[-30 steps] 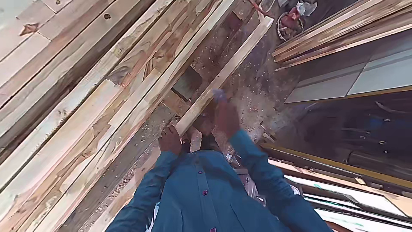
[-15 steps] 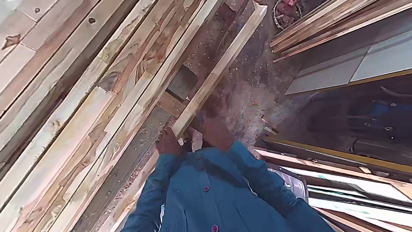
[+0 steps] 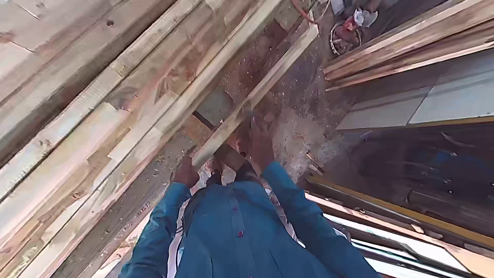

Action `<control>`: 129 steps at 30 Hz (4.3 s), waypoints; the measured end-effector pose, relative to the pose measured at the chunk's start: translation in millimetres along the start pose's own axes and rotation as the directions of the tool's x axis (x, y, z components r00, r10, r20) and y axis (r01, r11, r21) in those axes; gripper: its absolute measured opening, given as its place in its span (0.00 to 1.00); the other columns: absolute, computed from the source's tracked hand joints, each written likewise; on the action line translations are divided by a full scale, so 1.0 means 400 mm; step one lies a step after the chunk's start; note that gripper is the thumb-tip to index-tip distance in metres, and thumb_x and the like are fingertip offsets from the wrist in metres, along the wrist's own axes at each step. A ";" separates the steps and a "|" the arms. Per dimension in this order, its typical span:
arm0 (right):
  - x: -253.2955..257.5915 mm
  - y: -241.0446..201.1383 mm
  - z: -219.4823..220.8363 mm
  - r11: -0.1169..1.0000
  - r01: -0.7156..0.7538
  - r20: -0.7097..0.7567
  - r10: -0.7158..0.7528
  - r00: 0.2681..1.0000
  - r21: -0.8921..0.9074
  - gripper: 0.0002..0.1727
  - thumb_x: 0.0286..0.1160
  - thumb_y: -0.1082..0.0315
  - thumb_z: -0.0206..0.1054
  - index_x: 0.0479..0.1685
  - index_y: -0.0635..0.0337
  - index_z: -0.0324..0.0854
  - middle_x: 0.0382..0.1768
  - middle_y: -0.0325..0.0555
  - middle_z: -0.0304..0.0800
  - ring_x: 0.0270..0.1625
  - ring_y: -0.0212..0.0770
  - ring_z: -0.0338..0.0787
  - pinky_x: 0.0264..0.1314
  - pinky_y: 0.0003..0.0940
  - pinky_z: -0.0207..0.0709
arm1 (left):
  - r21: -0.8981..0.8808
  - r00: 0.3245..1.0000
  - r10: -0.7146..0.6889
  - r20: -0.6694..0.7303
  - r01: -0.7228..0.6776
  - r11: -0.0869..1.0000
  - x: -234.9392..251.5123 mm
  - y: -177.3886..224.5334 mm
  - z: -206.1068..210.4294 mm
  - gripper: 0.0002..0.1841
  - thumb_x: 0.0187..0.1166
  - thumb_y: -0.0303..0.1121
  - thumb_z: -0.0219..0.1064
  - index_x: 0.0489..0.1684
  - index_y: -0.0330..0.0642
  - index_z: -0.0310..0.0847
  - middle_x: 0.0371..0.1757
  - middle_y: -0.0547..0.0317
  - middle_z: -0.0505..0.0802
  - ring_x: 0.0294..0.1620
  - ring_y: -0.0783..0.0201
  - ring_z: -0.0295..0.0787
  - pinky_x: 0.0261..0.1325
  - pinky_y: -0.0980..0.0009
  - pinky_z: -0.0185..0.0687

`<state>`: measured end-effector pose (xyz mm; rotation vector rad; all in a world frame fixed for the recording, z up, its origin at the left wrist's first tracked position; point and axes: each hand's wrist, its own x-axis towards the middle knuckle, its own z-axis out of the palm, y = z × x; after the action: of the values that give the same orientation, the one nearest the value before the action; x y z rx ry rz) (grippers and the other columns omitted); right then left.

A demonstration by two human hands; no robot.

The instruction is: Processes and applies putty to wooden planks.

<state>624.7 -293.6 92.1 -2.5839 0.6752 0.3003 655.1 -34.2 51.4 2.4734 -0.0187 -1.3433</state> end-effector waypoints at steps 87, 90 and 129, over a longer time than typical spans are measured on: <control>-0.181 0.070 -0.069 0.434 -0.309 0.507 -0.476 0.719 0.846 0.27 0.95 0.55 0.42 0.43 0.60 0.86 0.32 0.45 0.93 0.24 0.34 0.88 0.23 0.27 0.84 | -0.123 0.923 -0.328 -0.201 0.308 0.943 -0.192 -0.505 0.116 0.32 0.95 0.53 0.35 0.82 0.47 0.76 0.73 0.35 0.86 0.78 0.36 0.79 0.80 0.31 0.65; -0.224 0.050 -0.013 0.445 -0.296 0.503 -0.473 0.723 0.845 0.21 0.90 0.61 0.46 0.52 0.60 0.85 0.45 0.50 0.97 0.31 0.37 0.93 0.26 0.29 0.85 | -0.441 0.967 -0.219 0.133 0.255 0.860 -0.099 -0.585 0.110 0.24 0.95 0.50 0.45 0.67 0.44 0.81 0.44 0.50 0.91 0.39 0.59 0.89 0.46 0.59 0.86; -0.658 -0.347 0.275 0.974 0.112 0.112 -0.135 0.984 0.196 0.27 0.90 0.63 0.58 0.85 0.61 0.69 0.64 0.70 0.85 0.62 0.67 0.88 0.64 0.62 0.82 | 0.028 0.961 0.091 -0.262 -0.087 0.996 -0.238 -0.626 0.130 0.40 0.93 0.59 0.25 0.79 0.40 0.75 0.70 0.31 0.87 0.74 0.31 0.82 0.73 0.27 0.70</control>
<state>459.4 -25.2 129.6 -2.3906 0.4714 0.3377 524.1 204.3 30.7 2.6112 -0.0781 -0.9734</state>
